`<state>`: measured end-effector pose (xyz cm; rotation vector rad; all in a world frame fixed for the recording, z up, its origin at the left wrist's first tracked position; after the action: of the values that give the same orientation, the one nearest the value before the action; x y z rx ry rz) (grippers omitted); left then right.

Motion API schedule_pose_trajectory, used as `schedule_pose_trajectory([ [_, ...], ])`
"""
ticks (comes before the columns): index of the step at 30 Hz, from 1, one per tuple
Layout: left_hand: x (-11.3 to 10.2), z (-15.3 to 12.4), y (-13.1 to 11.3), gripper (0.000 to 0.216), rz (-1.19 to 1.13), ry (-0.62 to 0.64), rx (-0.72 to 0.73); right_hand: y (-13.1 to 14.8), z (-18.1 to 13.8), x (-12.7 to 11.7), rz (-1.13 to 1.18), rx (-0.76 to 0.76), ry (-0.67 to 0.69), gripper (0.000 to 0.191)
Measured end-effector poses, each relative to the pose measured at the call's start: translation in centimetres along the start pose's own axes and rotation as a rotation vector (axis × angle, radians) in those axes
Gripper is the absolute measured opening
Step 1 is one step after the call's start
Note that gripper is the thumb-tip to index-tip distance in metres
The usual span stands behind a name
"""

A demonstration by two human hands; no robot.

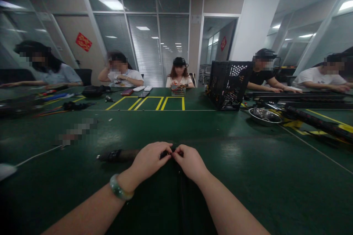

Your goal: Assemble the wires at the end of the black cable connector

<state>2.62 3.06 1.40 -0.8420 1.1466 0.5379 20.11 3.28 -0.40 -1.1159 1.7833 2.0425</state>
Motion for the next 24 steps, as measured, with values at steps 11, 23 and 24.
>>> schedule_pose_trajectory([
  [11, -0.6, -0.2, -0.9, 0.011, 0.123, -0.055, 0.062, 0.1, -0.1, -0.1, -0.001, 0.005, 0.038, 0.015],
  [23, -0.9, -0.4, -1.0, 0.005, 0.161, -0.071, 0.046, 0.1, 0.0, -0.1, -0.027, 0.015, 0.035, 0.014],
  [24, -0.9, -0.4, -1.1, 0.004, 0.162, -0.068, 0.052, 0.0, 0.0, -0.1, -0.028, 0.012, 0.034, 0.015],
])
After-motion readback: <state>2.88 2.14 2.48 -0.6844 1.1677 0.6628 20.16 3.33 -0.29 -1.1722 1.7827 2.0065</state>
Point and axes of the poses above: each hand's wrist, its own z-axis towards the middle knuckle, its own x-axis out of the palm, y = z × x, the point moved 2 cm from there along z, towards the middle knuckle, and after that the axes turned 11 degrees about y, right-handed, at the moved point
